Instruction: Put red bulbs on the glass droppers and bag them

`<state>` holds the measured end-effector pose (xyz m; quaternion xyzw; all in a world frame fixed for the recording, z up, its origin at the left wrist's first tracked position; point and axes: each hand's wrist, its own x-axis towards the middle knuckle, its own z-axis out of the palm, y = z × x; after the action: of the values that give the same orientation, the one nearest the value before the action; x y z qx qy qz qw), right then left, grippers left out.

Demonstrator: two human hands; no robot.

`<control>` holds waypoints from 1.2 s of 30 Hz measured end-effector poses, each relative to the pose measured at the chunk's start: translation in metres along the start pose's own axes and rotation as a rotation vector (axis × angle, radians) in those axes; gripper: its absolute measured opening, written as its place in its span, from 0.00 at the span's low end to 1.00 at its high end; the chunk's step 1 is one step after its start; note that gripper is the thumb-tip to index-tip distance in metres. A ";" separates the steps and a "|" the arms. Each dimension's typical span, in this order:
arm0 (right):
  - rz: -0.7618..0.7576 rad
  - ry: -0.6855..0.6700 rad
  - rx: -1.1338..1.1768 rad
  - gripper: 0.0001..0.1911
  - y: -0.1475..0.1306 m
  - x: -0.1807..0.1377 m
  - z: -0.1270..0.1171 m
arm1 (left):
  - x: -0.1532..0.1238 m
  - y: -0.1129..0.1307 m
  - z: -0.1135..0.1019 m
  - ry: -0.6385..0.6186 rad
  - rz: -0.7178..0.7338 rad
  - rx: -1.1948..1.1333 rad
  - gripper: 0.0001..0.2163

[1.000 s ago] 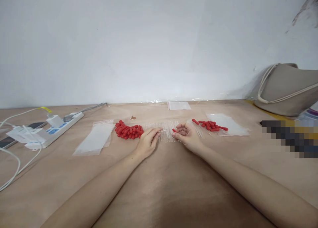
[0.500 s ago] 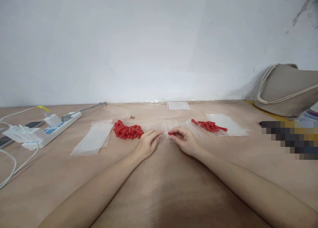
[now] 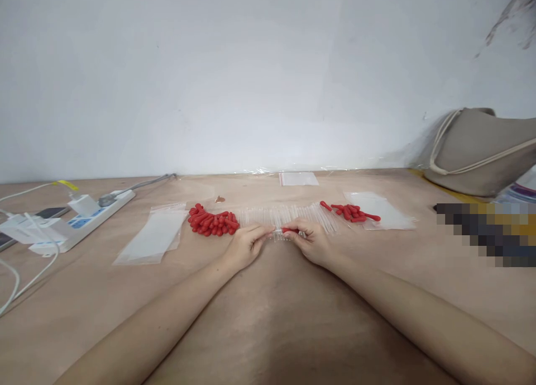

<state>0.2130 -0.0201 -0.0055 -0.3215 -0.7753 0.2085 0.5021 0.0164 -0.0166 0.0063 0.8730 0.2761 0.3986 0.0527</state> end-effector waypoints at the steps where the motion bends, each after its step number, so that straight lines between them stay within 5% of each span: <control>1: -0.004 -0.004 -0.014 0.06 0.000 0.000 0.000 | 0.000 0.001 0.000 -0.004 0.007 0.006 0.10; 13: -0.066 -0.137 -0.126 0.06 -0.007 -0.003 -0.003 | -0.006 0.001 0.002 -0.065 0.117 0.128 0.14; 27: -0.011 -0.108 -0.099 0.09 0.001 -0.001 -0.005 | -0.004 0.002 0.004 -0.015 0.035 0.255 0.09; 36: -0.218 -0.149 -0.210 0.09 0.004 0.000 -0.016 | -0.011 -0.003 0.001 -0.076 0.021 0.265 0.09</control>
<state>0.2286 -0.0176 -0.0019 -0.2697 -0.8582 0.0938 0.4266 0.0100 -0.0199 -0.0021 0.8897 0.3148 0.3257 -0.0567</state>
